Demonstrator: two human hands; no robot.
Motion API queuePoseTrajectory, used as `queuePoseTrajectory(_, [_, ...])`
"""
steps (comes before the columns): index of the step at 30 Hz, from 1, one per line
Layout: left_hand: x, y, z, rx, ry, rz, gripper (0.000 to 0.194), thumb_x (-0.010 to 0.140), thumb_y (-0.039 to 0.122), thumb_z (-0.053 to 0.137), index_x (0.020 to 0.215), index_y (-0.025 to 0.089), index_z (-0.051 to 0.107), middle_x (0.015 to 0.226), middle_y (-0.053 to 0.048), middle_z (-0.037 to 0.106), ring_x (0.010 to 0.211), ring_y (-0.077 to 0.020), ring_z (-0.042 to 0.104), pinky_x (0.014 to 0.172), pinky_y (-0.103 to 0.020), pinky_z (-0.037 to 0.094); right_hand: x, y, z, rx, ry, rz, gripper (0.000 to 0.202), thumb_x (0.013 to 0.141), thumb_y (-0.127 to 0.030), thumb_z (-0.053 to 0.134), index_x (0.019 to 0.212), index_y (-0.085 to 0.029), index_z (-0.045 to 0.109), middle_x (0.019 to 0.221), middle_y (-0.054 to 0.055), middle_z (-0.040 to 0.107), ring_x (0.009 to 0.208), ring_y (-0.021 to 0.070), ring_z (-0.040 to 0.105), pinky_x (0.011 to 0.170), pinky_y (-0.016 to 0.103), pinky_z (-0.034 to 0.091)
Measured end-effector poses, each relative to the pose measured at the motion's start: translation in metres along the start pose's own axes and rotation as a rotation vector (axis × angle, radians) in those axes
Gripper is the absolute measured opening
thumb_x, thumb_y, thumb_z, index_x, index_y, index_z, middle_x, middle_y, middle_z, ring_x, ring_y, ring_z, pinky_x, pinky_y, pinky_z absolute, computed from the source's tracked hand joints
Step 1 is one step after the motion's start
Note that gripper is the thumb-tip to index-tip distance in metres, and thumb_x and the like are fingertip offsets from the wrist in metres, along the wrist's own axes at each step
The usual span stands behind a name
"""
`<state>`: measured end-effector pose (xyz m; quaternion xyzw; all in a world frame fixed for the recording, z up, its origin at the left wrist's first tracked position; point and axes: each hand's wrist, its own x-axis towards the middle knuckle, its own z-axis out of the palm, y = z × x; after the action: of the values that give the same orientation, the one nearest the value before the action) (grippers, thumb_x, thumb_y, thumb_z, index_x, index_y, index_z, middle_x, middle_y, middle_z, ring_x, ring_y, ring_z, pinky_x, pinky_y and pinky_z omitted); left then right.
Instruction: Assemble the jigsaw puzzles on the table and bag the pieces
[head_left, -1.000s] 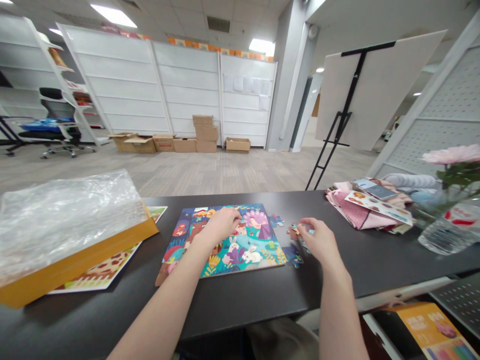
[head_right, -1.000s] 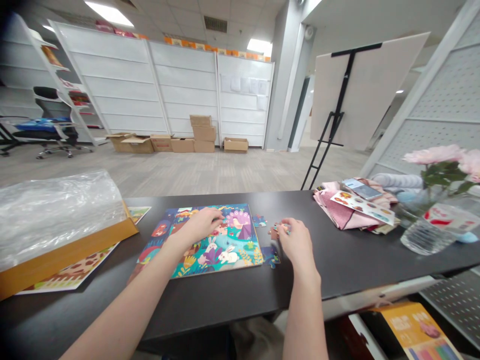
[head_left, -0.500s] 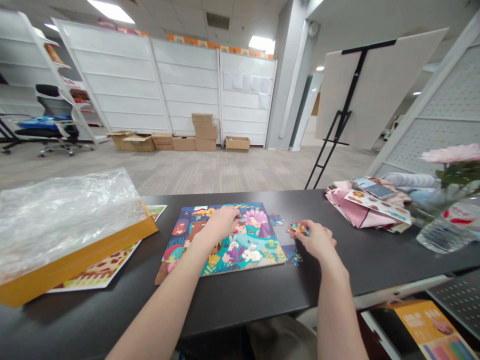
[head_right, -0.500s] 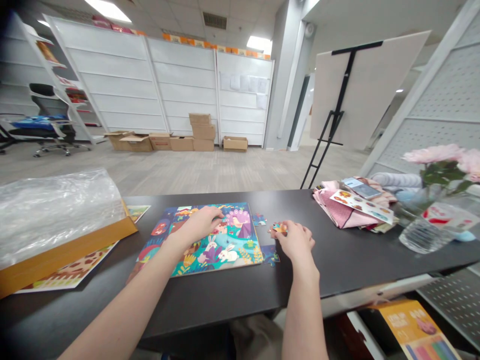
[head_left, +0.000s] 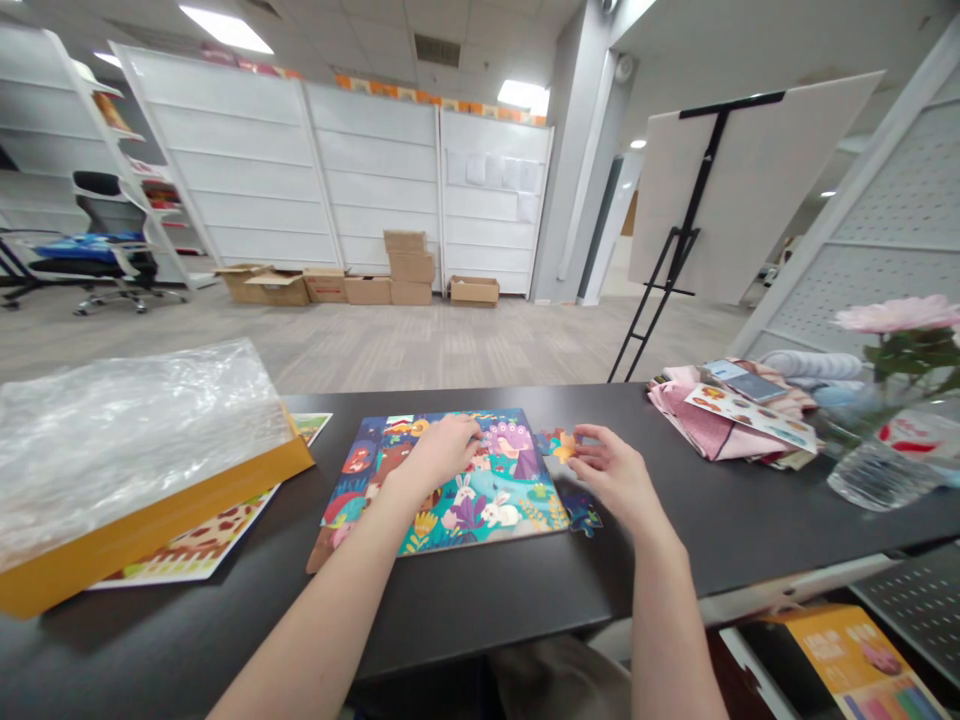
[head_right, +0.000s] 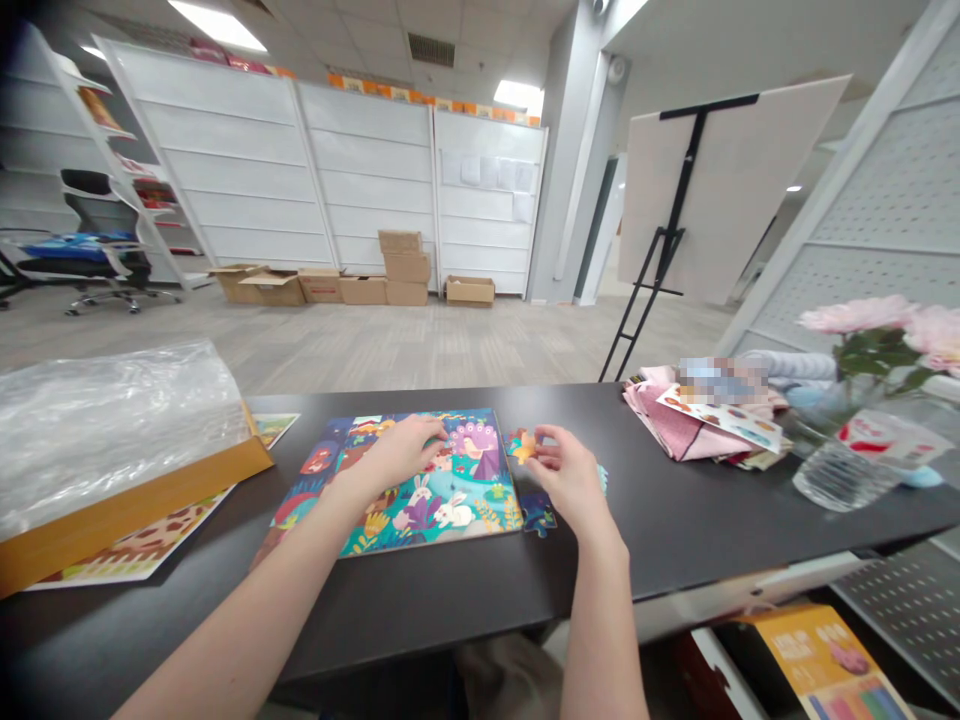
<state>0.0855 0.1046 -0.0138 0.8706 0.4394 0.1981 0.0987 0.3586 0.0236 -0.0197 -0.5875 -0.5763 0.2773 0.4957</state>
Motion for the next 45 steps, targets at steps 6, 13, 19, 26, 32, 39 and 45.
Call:
queuePoseTrajectory(6, [0.0,0.033,-0.008,-0.609,-0.004,0.001,0.031,0.095,0.038,0.057,0.115,0.016,0.068,0.109,-0.01,0.075,0.099,-0.0208,0.071,0.086,-0.032,0.055,-0.004,-0.031,0.023,0.21,-0.287,-0.029,0.047,0.073,-0.031,0.076,0.116,-0.02,0.063,0.1,0.008,0.075,0.088,0.0209,0.073,0.082,0.036,0.061])
queuePoseTrajectory(13, [-0.028,0.034,-0.027,-0.929,-0.063,-0.114,0.053,0.081,0.039,0.075,0.127,0.019,0.058,0.096,-0.004,0.071,0.077,-0.0156,0.07,0.066,-0.027,0.056,-0.003,-0.046,0.041,0.307,-0.343,-0.014,0.051,0.073,-0.039,0.079,0.119,-0.021,0.063,0.119,0.01,0.071,0.085,0.0178,0.073,0.077,0.033,0.061])
queuePoseTrajectory(19, [-0.07,0.034,-0.032,-1.068,0.098,-0.258,0.044,0.08,0.046,0.075,0.112,0.018,0.066,0.092,-0.004,0.07,0.071,-0.0147,0.069,0.068,-0.029,0.059,-0.013,-0.06,0.058,0.256,-0.583,0.039,0.04,0.078,-0.051,0.075,0.101,-0.019,0.068,0.087,0.004,0.076,0.076,0.018,0.073,0.067,0.028,0.058])
queuePoseTrajectory(26, [-0.089,0.039,-0.032,-1.105,0.071,-0.327,0.04,0.075,0.043,0.08,0.1,0.016,0.065,0.084,-0.007,0.077,0.084,-0.0214,0.075,0.077,-0.031,0.057,-0.019,-0.067,0.072,0.274,-0.478,-0.042,0.038,0.078,-0.053,0.075,0.089,-0.018,0.066,0.074,0.002,0.072,0.062,0.0143,0.065,0.057,0.026,0.05])
queuePoseTrajectory(32, [-0.09,0.036,-0.039,-1.072,-0.029,-0.201,0.058,0.077,0.027,0.078,0.13,0.02,0.056,0.078,0.0,0.073,0.08,-0.0169,0.073,0.077,-0.028,0.054,-0.016,-0.066,0.076,0.321,-0.352,-0.056,0.038,0.075,-0.052,0.079,0.086,-0.018,0.067,0.07,0.0,0.07,0.059,0.0129,0.06,0.058,0.026,0.047])
queuePoseTrajectory(39, [-0.09,0.035,-0.034,-1.003,-0.002,-0.198,0.053,0.074,0.017,0.074,0.125,0.02,0.06,0.079,0.002,0.071,0.076,-0.0156,0.071,0.077,-0.03,0.056,-0.02,-0.066,0.078,0.302,-0.348,-0.051,0.042,0.079,-0.055,0.074,0.095,-0.017,0.074,0.085,0.005,0.074,0.067,0.0145,0.063,0.059,0.026,0.047])
queuePoseTrajectory(45, [-0.087,0.031,-0.029,-1.01,0.057,-0.208,0.054,0.074,0.019,0.076,0.125,0.019,0.06,0.079,0.001,0.071,0.077,-0.0163,0.071,0.077,-0.03,0.057,-0.022,-0.062,0.078,0.34,-0.455,0.066,0.049,0.071,-0.054,0.081,0.104,-0.019,0.07,0.08,0.004,0.075,0.072,0.0196,0.07,0.063,0.029,0.051])
